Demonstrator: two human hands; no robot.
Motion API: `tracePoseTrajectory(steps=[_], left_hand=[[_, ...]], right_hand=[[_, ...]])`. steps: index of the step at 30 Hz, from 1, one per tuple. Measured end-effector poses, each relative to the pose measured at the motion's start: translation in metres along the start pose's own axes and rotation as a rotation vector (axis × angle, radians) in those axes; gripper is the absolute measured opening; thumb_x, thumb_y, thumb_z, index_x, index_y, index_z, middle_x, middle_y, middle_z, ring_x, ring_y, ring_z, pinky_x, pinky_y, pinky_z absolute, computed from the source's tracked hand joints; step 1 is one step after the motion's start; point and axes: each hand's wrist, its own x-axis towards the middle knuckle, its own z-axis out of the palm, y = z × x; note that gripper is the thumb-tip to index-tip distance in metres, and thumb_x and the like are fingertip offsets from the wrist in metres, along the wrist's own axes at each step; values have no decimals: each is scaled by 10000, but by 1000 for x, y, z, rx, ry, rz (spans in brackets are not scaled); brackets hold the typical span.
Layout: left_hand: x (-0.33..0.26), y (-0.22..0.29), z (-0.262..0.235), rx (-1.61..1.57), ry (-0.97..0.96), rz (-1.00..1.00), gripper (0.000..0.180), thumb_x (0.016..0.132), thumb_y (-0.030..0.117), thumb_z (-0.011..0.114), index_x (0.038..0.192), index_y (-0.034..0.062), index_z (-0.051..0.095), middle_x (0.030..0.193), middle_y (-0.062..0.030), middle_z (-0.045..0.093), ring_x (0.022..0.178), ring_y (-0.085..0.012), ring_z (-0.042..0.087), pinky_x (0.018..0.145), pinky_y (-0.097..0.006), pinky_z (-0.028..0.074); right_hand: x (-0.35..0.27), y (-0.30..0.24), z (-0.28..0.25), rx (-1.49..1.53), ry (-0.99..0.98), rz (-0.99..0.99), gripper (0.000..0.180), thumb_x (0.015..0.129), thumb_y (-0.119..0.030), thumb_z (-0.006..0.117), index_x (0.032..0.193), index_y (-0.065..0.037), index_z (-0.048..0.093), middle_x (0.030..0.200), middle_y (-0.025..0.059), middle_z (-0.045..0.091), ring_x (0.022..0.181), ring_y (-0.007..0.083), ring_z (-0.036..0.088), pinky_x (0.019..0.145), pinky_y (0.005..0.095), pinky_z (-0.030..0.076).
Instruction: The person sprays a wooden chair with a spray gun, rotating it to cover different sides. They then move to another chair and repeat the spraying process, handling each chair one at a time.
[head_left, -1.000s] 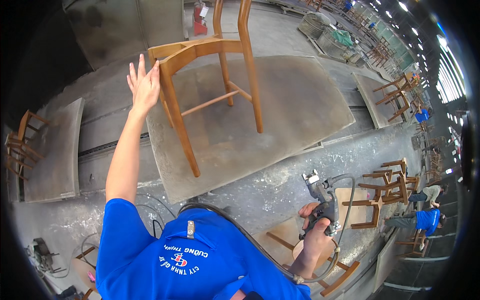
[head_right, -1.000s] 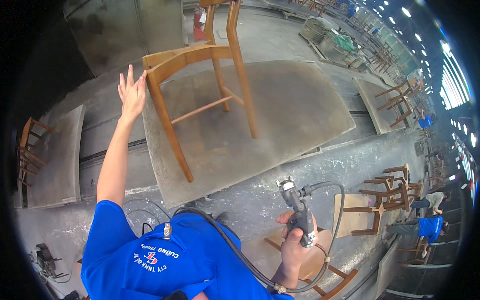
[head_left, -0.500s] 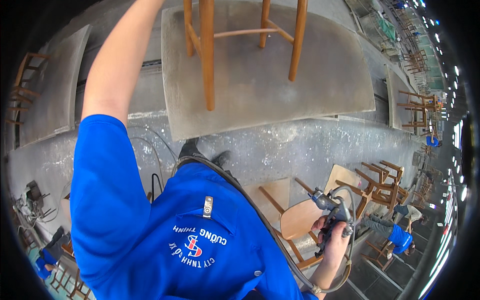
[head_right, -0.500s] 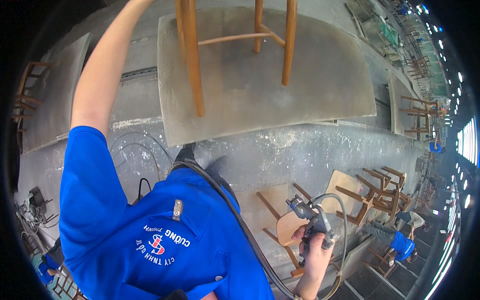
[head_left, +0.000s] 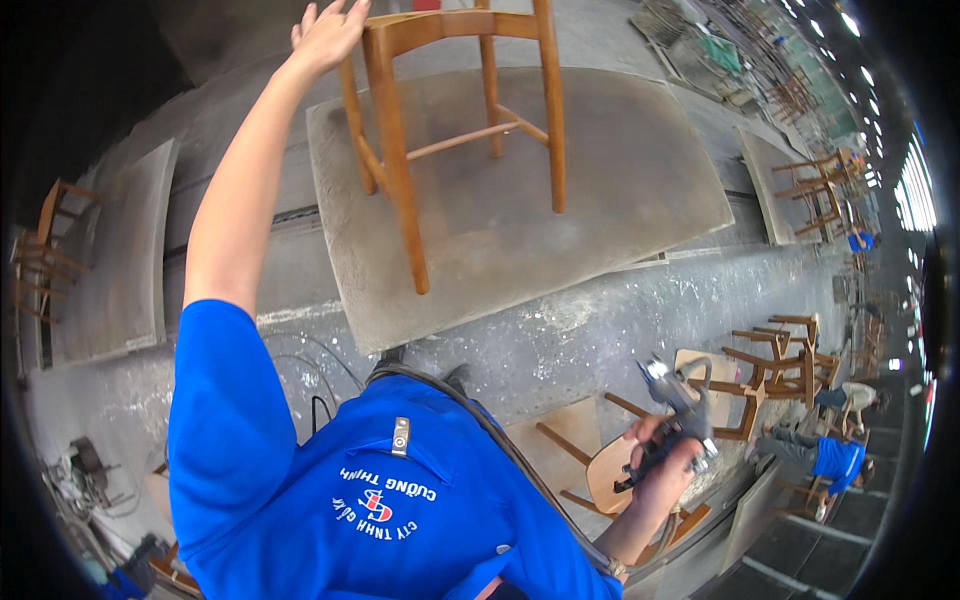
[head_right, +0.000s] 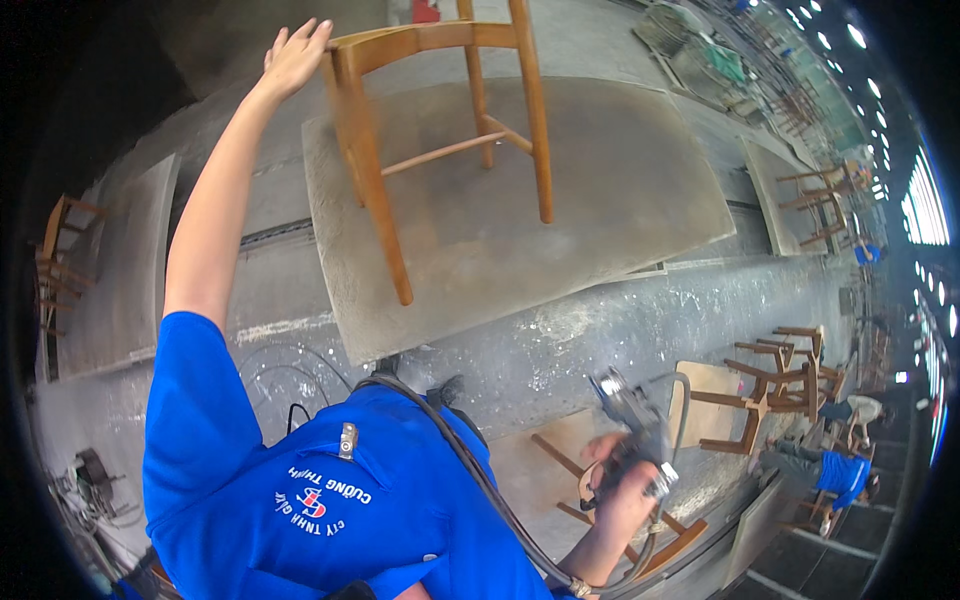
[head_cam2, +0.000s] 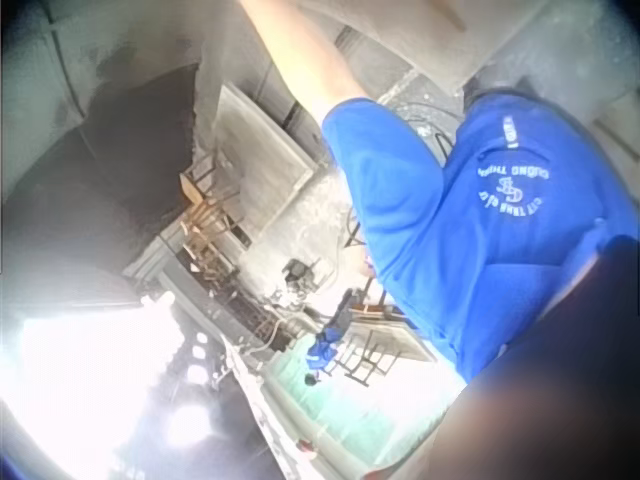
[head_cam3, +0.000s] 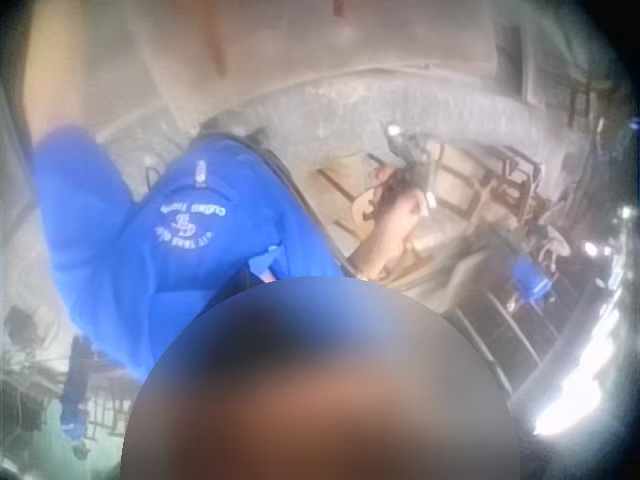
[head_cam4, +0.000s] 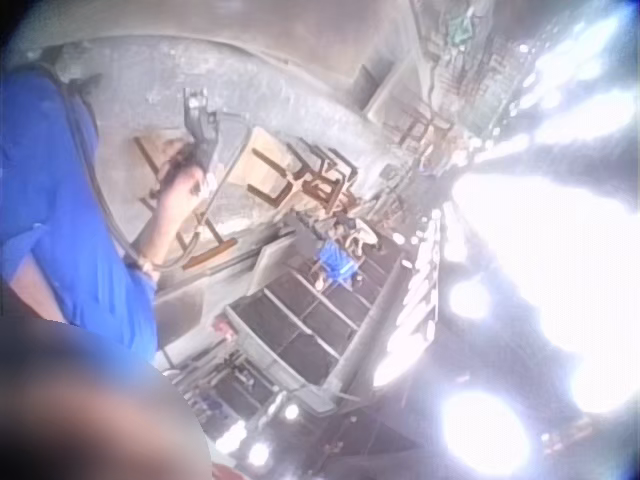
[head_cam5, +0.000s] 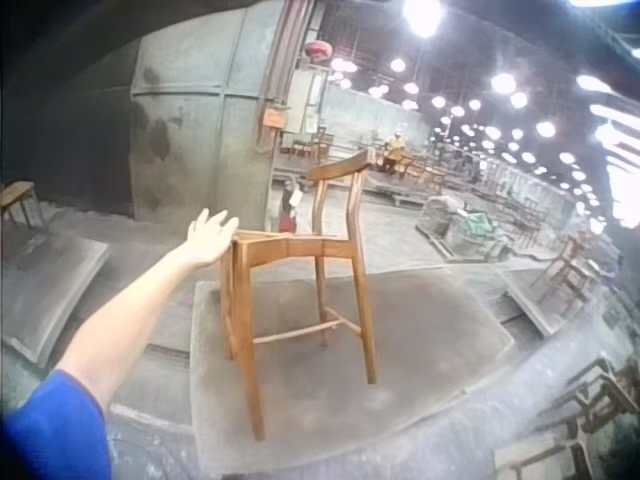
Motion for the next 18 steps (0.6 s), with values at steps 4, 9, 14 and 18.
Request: tracePoseTrajectory(steps=[4, 9, 14, 18], left_hand=[[-3, 12, -15, -173, -218, 39, 797, 988, 666, 272, 1265, 31, 665, 1521, -165, 447, 1475, -351, 278, 1222, -467, 144], [-24, 44, -19, -565, -507, -266, 743, 1015, 611, 335, 1396, -1, 515, 1390, -239, 545, 1298, -331, 508, 1135, -445, 334], [-49, 79, 30, -940, -975, -561, 615, 1027, 547, 424, 1340, 20, 468, 1046, -186, 657, 898, -263, 694, 803, -419, 582], [-103, 96, 70, -1037, -1048, -613, 517, 1013, 514, 506, 1147, 16, 531, 847, -119, 630, 684, -214, 656, 603, -367, 587]], right_hand=[[5, 7, 18, -172, -128, 29, 593, 971, -555, 566, 1138, 14, 579, 816, 54, 643, 513, 20, 463, 426, 173, 332], [-1, 21, 34, -138, -120, -12, 564, 986, -497, 580, 1201, 25, 576, 813, 54, 637, 574, 31, 488, 466, 181, 359], [-12, 28, 39, -189, -90, 53, 564, 999, -549, 500, 1020, 9, 579, 832, 71, 637, 715, 111, 624, 456, 193, 377], [-19, 47, 36, -180, 33, 10, 528, 1027, -505, 479, 1027, 15, 573, 839, 78, 638, 720, 110, 626, 458, 197, 386]])
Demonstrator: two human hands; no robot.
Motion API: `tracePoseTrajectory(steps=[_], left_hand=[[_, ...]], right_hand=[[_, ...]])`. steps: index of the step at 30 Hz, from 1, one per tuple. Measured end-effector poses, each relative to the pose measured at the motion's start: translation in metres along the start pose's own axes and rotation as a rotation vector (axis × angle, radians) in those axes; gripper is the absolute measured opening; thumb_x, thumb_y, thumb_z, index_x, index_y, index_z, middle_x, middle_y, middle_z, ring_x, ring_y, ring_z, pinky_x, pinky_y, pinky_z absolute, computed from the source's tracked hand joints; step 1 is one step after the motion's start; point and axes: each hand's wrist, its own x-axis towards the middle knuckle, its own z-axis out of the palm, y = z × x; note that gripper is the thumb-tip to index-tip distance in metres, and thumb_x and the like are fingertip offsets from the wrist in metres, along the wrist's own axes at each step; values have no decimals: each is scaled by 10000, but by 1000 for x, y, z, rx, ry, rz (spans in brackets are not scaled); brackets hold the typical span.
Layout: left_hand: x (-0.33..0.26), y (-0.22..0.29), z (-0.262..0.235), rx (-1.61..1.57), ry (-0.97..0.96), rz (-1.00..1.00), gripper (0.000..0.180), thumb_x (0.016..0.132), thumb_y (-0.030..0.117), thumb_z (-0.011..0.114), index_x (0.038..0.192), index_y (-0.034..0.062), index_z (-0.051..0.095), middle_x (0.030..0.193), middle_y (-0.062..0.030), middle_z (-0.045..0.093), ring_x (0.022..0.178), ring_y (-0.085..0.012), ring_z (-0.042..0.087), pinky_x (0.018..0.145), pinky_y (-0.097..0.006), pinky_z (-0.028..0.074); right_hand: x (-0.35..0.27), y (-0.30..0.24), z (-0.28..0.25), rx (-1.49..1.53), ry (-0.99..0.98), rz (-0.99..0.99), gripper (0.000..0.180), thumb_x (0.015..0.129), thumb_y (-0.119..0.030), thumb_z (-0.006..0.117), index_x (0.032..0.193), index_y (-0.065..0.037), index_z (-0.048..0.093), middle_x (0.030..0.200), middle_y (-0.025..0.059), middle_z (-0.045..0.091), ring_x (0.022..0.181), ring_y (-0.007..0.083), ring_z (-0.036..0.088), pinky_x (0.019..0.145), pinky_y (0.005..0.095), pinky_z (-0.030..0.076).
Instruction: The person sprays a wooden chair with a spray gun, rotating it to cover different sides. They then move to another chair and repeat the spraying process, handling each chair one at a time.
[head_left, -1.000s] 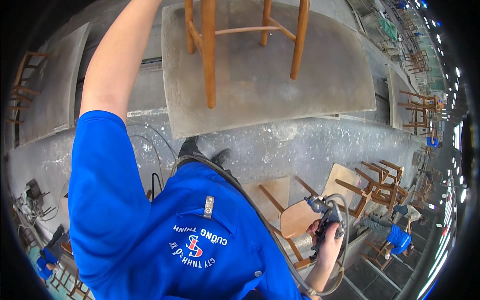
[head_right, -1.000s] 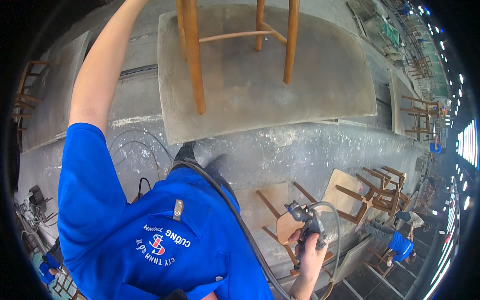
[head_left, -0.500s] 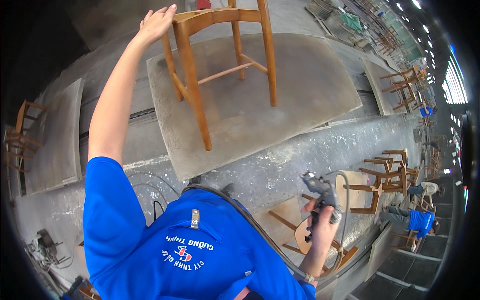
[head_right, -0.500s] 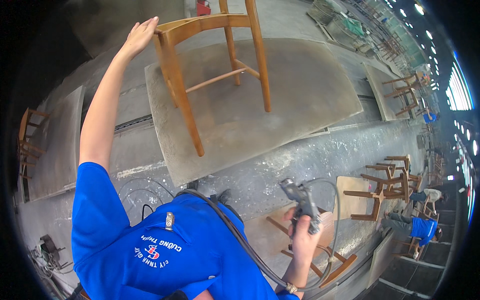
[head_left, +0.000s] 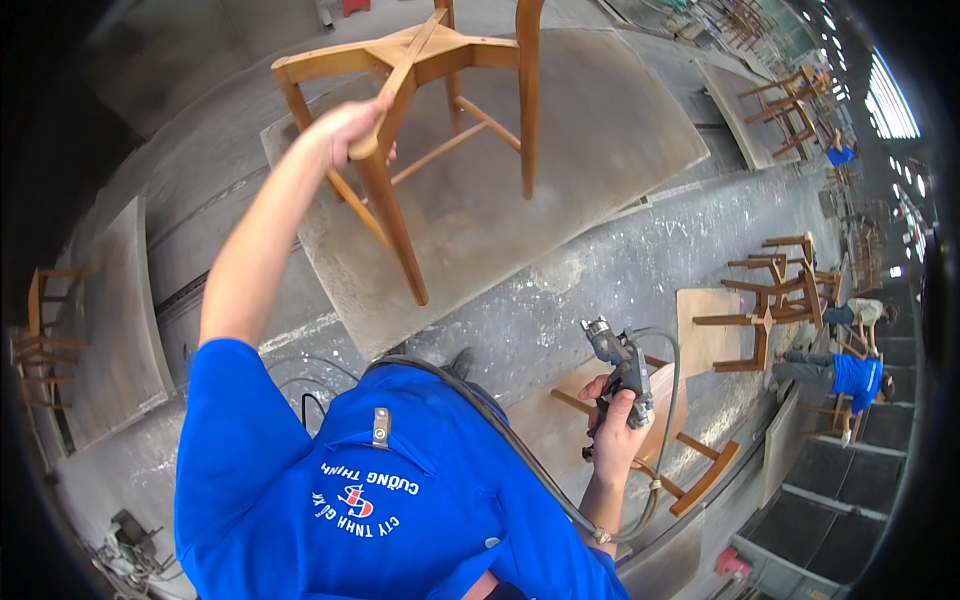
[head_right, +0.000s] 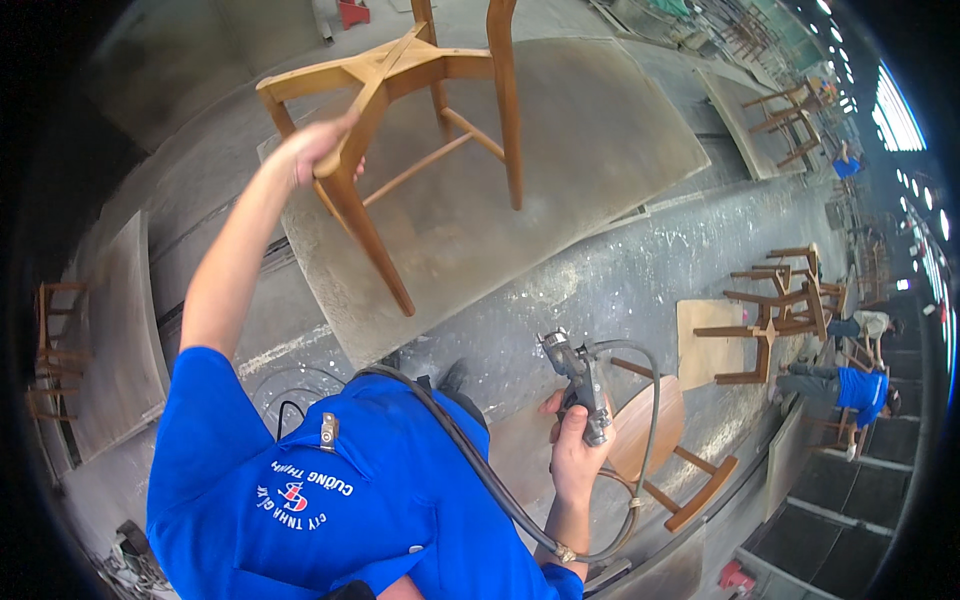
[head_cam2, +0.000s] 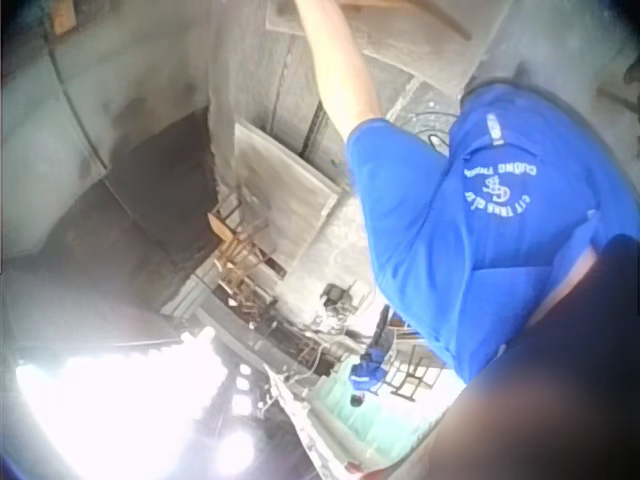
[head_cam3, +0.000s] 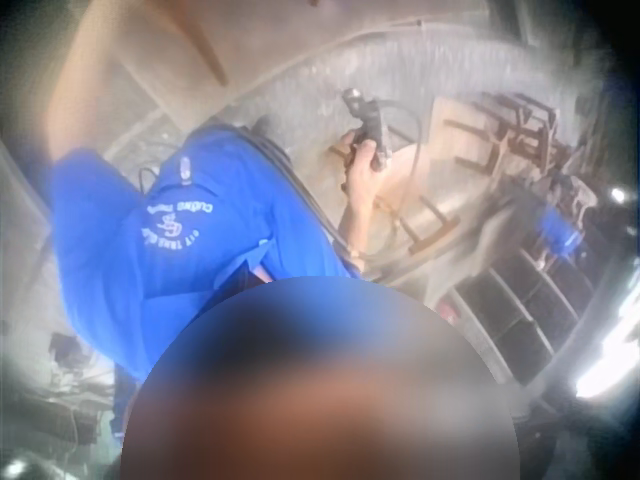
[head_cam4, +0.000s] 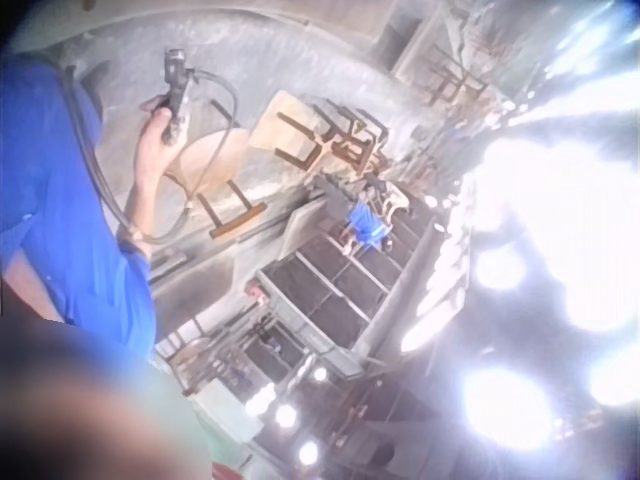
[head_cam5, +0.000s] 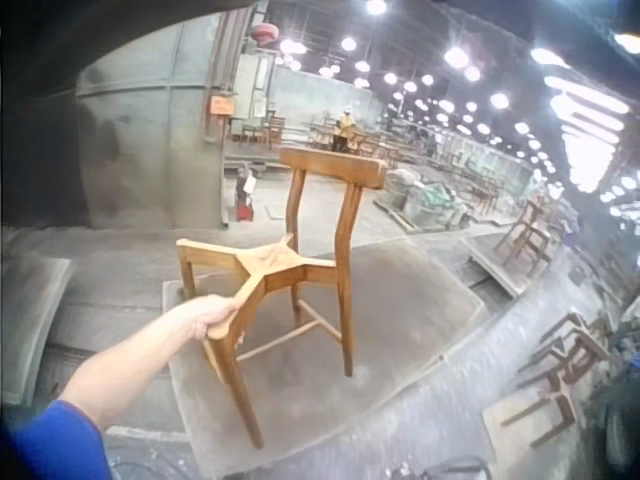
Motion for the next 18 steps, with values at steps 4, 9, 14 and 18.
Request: tracePoseTrajectory(steps=[4, 9, 14, 18], left_hand=[[-15, -75, 69, 79, 152, 177, 552, 1025, 501, 491, 1270, 6, 487, 820, -90, 617, 631, -171, 627, 561, -332, 542], [-24, -113, 124, 54, 189, 183, 802, 987, 533, 545, 1492, -33, 286, 985, -128, 585, 688, -178, 606, 586, -327, 538], [17, -80, 113, 18, 11, -47, 873, 940, 637, 546, 1435, -55, 348, 971, -153, 601, 748, -220, 655, 616, -360, 566], [28, -85, 128, 157, 167, 70, 948, 888, 753, 500, 1239, -128, 514, 844, -174, 643, 659, -235, 666, 570, -378, 558]], right_hand=[[-19, 35, 0, 3, 186, 90, 430, 1052, -408, 491, 1018, 12, 579, 830, 75, 640, 708, 104, 624, 446, 196, 382], [-58, 51, -19, 78, 475, 407, 376, 1056, -367, 494, 1099, -7, 591, 764, 55, 637, 591, 115, 584, 422, 221, 375], [-100, 13, -40, 587, 459, -128, 687, 955, -644, 496, 1159, 9, 550, 788, 92, 616, 681, 192, 656, 447, 229, 412], [-92, -4, -47, 482, 471, -225, 706, 901, -718, 480, 1047, -29, 529, 772, 73, 601, 724, 191, 651, 427, 219, 393]])
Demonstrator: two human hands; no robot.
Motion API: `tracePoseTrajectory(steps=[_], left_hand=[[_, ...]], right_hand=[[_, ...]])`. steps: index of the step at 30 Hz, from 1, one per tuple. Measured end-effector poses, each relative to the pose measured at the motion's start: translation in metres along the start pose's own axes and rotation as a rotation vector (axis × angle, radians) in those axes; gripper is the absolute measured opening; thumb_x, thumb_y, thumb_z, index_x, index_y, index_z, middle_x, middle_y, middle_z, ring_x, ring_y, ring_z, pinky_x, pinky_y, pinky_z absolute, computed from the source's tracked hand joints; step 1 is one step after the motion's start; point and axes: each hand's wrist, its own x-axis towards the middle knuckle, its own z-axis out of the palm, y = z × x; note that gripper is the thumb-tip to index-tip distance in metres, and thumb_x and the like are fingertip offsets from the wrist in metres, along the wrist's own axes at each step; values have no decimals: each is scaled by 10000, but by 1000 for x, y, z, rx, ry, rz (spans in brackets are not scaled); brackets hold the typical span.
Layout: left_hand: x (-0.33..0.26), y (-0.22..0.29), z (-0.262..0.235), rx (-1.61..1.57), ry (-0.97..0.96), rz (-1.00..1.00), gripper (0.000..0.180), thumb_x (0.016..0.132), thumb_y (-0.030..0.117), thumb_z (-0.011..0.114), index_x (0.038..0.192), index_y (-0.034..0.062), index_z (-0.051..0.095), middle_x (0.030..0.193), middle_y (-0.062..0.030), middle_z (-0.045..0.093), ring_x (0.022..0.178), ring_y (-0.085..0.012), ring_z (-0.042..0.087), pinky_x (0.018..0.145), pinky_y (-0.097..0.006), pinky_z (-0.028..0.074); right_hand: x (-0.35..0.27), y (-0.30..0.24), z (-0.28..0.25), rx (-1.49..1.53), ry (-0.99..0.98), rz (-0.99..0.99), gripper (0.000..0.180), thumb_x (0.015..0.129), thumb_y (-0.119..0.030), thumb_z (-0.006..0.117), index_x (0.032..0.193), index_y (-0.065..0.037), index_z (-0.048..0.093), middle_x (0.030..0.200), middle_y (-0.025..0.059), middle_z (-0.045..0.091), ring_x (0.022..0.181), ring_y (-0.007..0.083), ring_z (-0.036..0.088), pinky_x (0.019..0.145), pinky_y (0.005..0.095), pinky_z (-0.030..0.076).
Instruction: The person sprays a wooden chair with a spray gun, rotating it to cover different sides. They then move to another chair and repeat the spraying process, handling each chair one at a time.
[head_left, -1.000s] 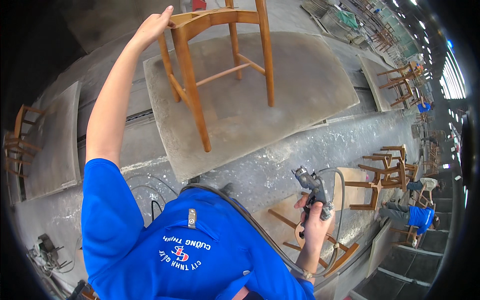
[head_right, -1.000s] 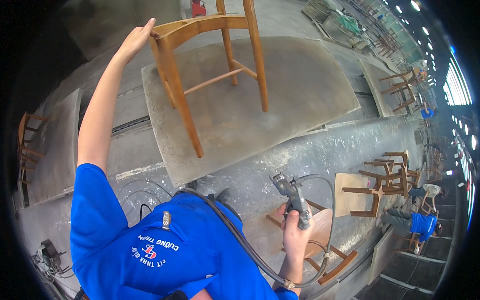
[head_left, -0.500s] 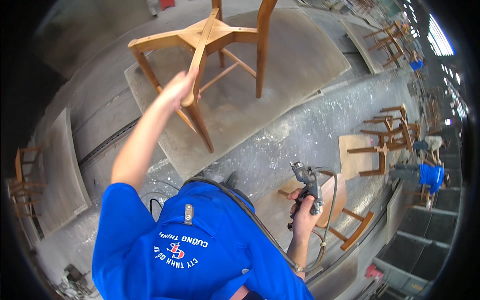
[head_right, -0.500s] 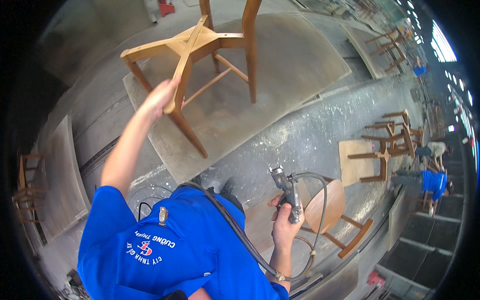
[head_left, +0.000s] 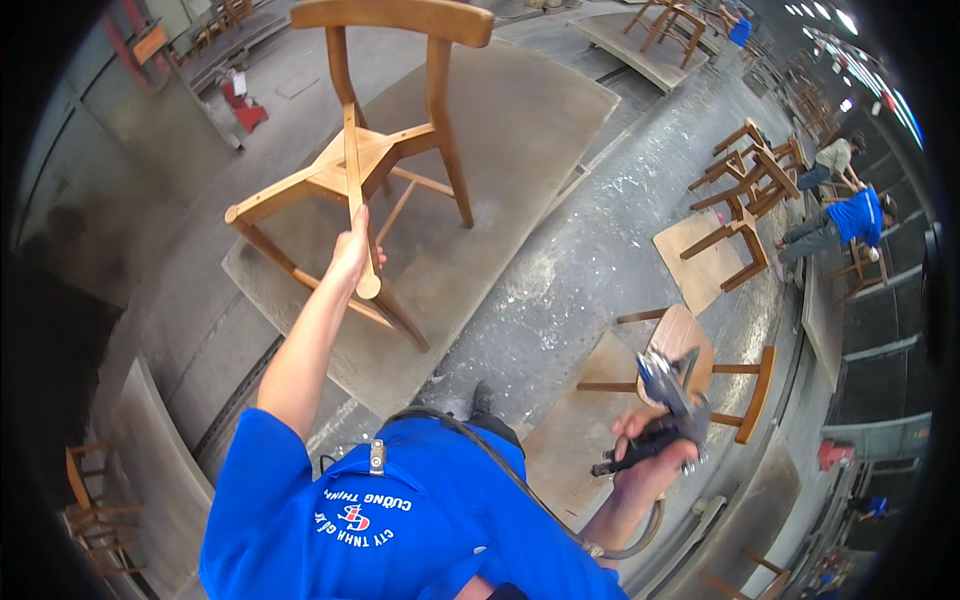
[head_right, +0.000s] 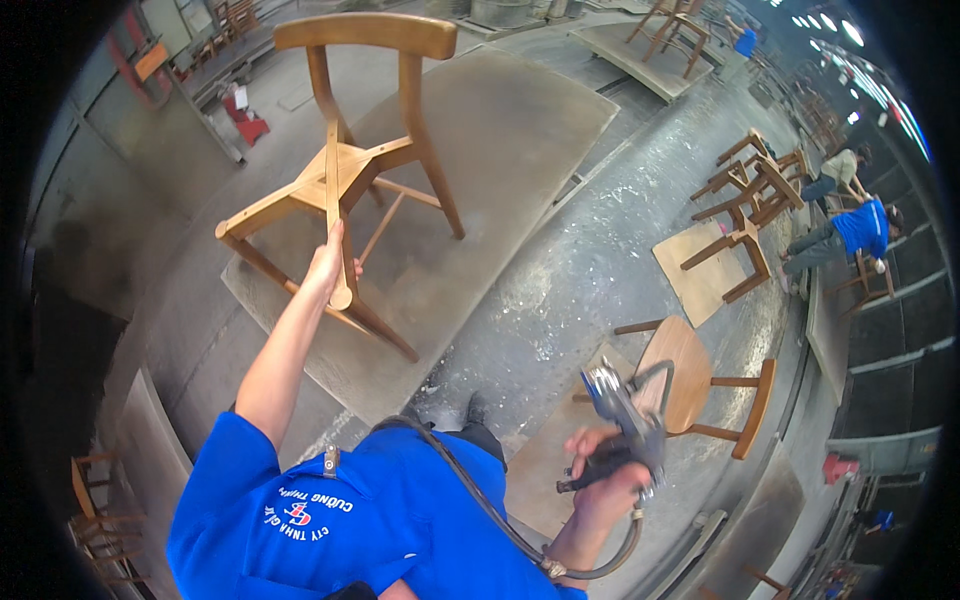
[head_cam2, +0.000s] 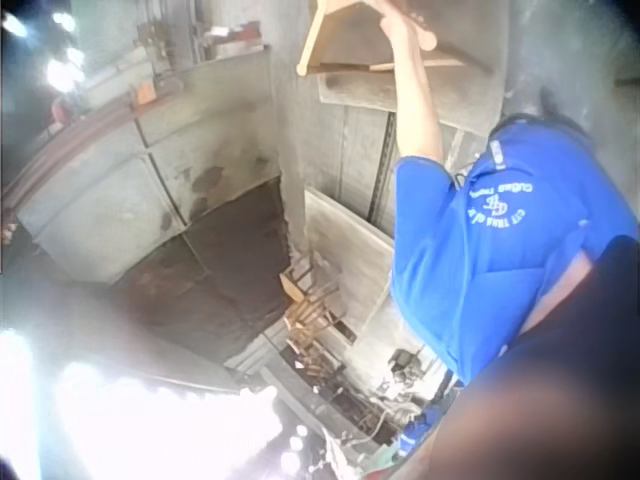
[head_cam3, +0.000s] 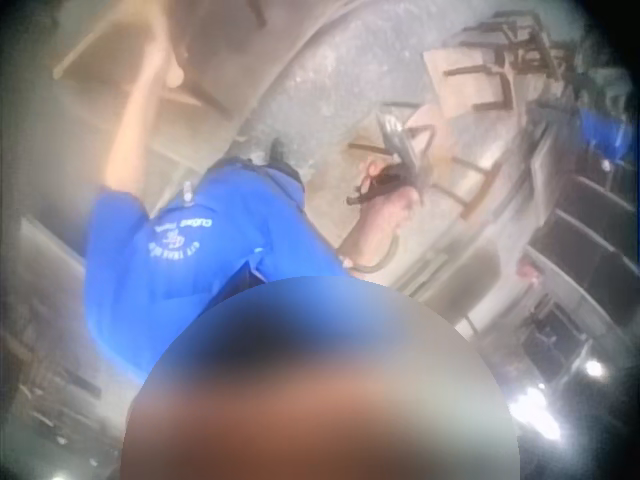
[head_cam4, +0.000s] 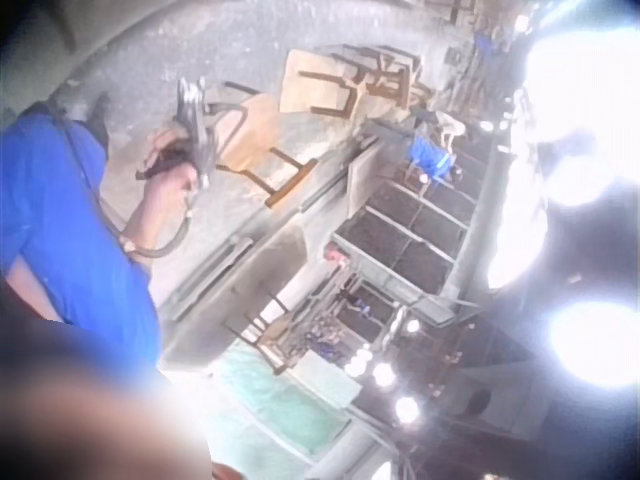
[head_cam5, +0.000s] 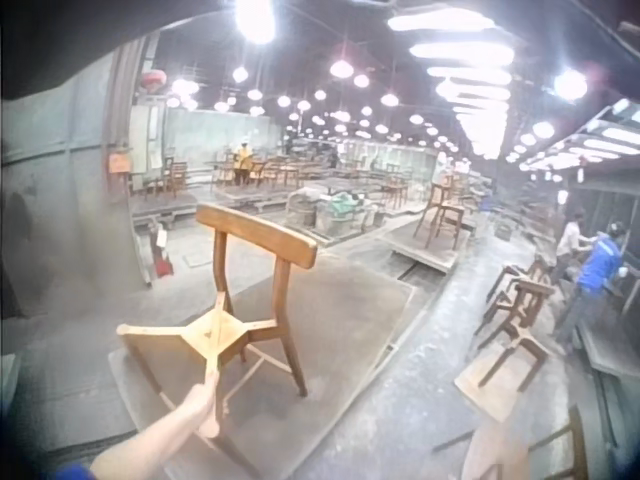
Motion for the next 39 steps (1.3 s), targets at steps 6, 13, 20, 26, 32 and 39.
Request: tracePoseTrajectory(steps=[6, 13, 20, 26, 32, 39], left_hand=[[-57, -27, 1, -33, 42, 52, 753, 919, 717, 492, 835, -27, 565, 661, -105, 597, 512, -203, 602, 481, -335, 499], [-114, -61, 3, -187, 243, 16, 748, 938, 696, 476, 951, -45, 579, 702, -122, 607, 556, -211, 632, 485, -335, 533], [17, 4, 54, -368, 309, 30, 865, 895, 745, 500, 1259, -40, 481, 854, -160, 617, 655, -248, 631, 584, -396, 571], [72, 103, -32, -4, 479, 438, 374, 938, 285, 549, 791, -46, 641, 696, -152, 652, 575, -246, 628, 564, -393, 541], [34, 129, -178, 206, 879, 765, 353, 964, 326, 569, 847, -7, 571, 757, -50, 580, 635, -146, 538, 585, -306, 472], [126, 64, -226, 838, 513, 433, 781, 992, 588, 438, 1404, -76, 444, 1273, -237, 616, 1165, -342, 605, 1003, -412, 454]], right_hand=[[27, 13, 0, -238, 137, 316, 620, 985, -640, 425, 1062, -34, 534, 772, 70, 603, 691, 179, 657, 419, 222, 388], [55, 36, -34, -176, 185, 493, 630, 984, -644, 419, 1122, -38, 527, 749, 87, 607, 673, 207, 664, 416, 233, 382], [81, 34, -59, -167, 100, 538, 658, 975, -662, 418, 958, -15, 534, 748, 101, 615, 675, 200, 656, 432, 239, 399], [90, 19, -68, 162, -127, 482, 809, 857, -812, 409, 852, -8, 494, 763, 118, 604, 676, 209, 631, 484, 261, 425], [99, 52, -102, -203, -56, 638, 664, 957, -685, 444, 880, -31, 527, 726, 76, 598, 664, 150, 634, 437, 217, 364], [52, 85, -139, -549, 353, 914, 559, 992, -601, 485, 970, -57, 612, 716, 40, 614, 648, 123, 637, 424, 226, 356]])
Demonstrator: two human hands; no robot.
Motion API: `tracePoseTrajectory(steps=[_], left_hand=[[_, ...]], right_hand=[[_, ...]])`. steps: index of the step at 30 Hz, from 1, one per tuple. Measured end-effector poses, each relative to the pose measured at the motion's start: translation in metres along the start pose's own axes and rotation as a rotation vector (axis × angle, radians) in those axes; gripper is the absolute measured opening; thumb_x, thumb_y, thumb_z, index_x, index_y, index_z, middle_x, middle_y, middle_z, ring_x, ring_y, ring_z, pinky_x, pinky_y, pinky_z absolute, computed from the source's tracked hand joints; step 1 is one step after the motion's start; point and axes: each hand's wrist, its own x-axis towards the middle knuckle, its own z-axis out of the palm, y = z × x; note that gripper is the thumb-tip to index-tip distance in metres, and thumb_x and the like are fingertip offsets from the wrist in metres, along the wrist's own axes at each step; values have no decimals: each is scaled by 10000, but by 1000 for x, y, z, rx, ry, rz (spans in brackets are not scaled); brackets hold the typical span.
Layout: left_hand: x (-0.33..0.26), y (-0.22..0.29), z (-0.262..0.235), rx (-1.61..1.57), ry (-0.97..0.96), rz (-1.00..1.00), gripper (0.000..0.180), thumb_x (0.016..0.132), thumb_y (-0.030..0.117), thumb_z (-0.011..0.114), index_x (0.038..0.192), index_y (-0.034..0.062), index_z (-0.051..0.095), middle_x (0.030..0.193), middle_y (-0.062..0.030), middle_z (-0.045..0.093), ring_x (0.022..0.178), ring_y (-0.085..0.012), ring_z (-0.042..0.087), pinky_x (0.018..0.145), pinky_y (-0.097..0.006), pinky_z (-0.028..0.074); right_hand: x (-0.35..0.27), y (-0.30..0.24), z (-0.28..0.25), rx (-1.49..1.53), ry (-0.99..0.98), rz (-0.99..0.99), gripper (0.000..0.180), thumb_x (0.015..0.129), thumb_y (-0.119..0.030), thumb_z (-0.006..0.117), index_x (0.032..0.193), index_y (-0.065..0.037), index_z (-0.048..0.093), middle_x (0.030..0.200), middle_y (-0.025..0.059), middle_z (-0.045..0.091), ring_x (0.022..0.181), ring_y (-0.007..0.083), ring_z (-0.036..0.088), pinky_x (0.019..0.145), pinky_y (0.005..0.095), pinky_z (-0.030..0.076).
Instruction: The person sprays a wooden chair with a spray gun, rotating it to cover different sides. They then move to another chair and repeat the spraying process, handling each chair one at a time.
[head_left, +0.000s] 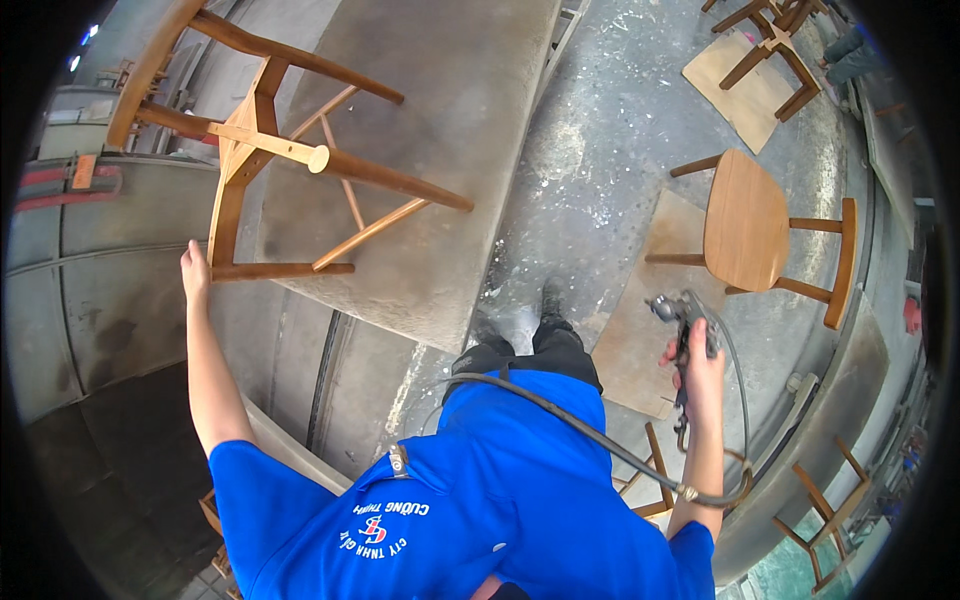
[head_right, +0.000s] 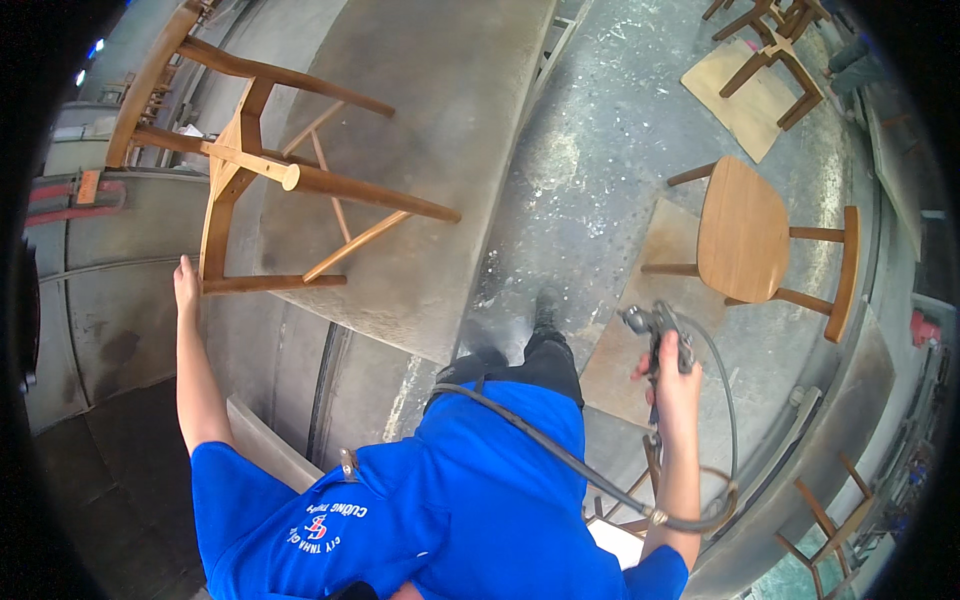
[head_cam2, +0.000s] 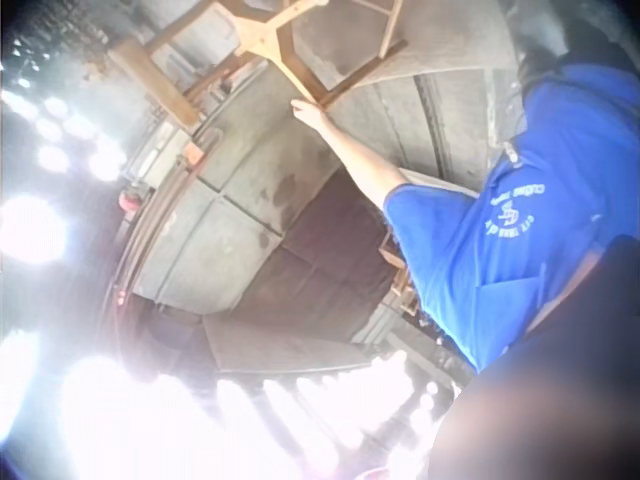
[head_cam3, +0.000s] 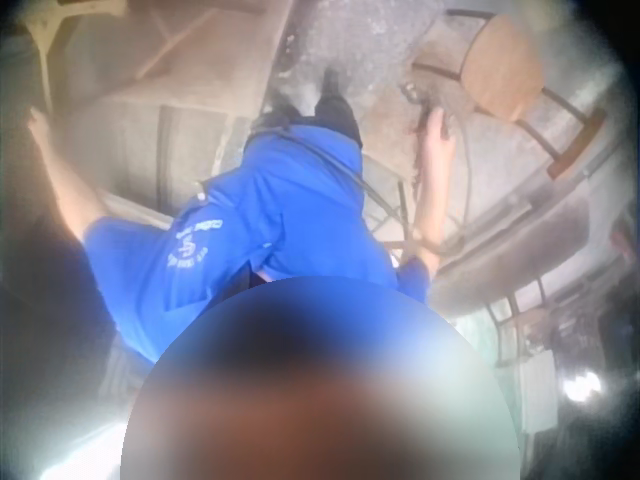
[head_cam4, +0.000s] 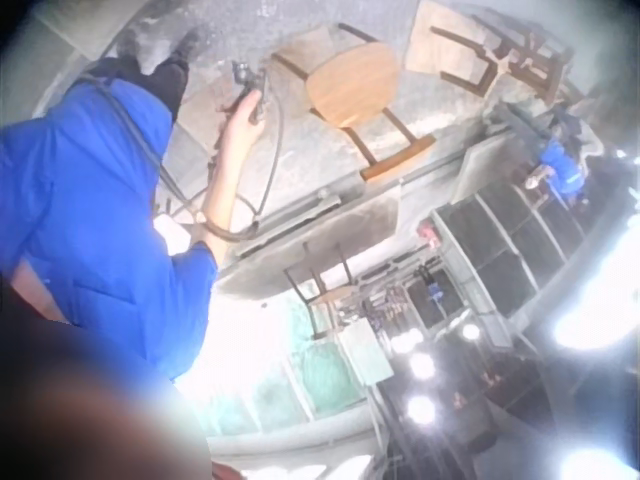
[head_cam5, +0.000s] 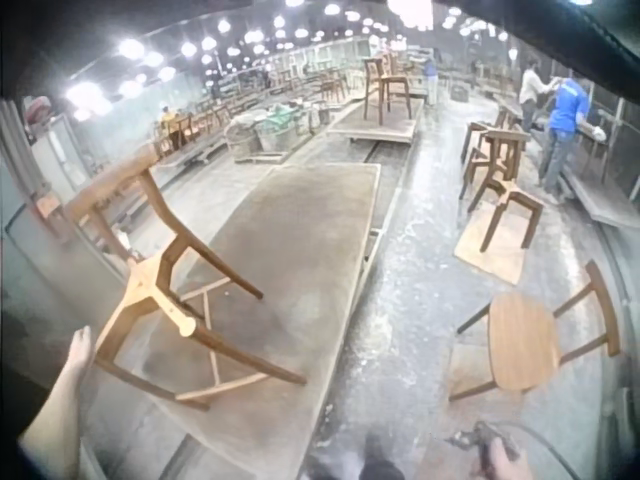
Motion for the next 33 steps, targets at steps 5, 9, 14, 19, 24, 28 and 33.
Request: tracePoseTrajectory(steps=[5, 9, 14, 19, 24, 28, 33], left_hand=[[8, 26, 20, 332, -202, 28, 856, 977, 682, 313, 1413, -30, 498, 1330, -296, 579, 1305, -401, 518, 1076, -451, 403], [-10, 45, 29, 370, -167, 130, 837, 982, 673, 285, 1377, -20, 539, 1273, -311, 602, 1273, -431, 526, 1074, -461, 405], [-68, 31, 19, 346, -76, 109, 764, 999, 625, 319, 1336, -12, 572, 1173, -335, 631, 1184, -469, 570, 1007, -498, 453], [-152, 31, -36, 44, -596, -50, 791, 996, 617, 384, 1399, -58, 473, 1158, -335, 649, 1146, -458, 612, 964, -474, 481], [-210, 56, -34, 7, -289, -191, 886, 966, 636, 435, 1437, -113, 386, 1336, -379, 524, 1308, -432, 506, 1088, -435, 398], [-202, 80, -28, -78, -259, -176, 866, 956, 623, 465, 1336, -155, 467, 1287, -394, 549, 1268, -441, 537, 1044, -433, 429], [-116, 103, -38, -184, -497, -218, 829, 937, 657, 515, 1242, -112, 549, 1103, -275, 674, 965, -315, 689, 797, -406, 544]], right_hand=[[-77, 1, -13, 607, -315, -260, 820, 871, -794, 435, 965, 7, 582, 669, 69, 558, 582, 184, 601, 427, 237, 380], [-105, -12, 0, 342, -166, -308, 831, 865, -787, 459, 1001, 23, 586, 677, 73, 569, 555, 177, 582, 441, 233, 379], [-93, -17, 24, -11, -35, -271, 581, 1007, -600, 437, 1042, -39, 586, 729, 75, 647, 574, 132, 631, 396, 222, 393], [-83, -50, 35, 348, -78, -291, 633, 957, -671, 450, 978, -44, 536, 730, 73, 611, 646, 189, 665, 375, 235, 383], [-85, -83, 46, 329, -174, -502, 649, 953, -677, 451, 987, -35, 541, 744, 72, 610, 655, 185, 660, 392, 226, 376], [-118, -103, 47, 328, -233, -755, 673, 938, -690, 458, 998, -25, 538, 743, 81, 596, 656, 194, 645, 410, 217, 372], [-151, -133, 51, 386, -489, -1034, 800, 855, -765, 488, 1067, 6, 529, 759, 84, 561, 653, 199, 599, 466, 212, 388]])
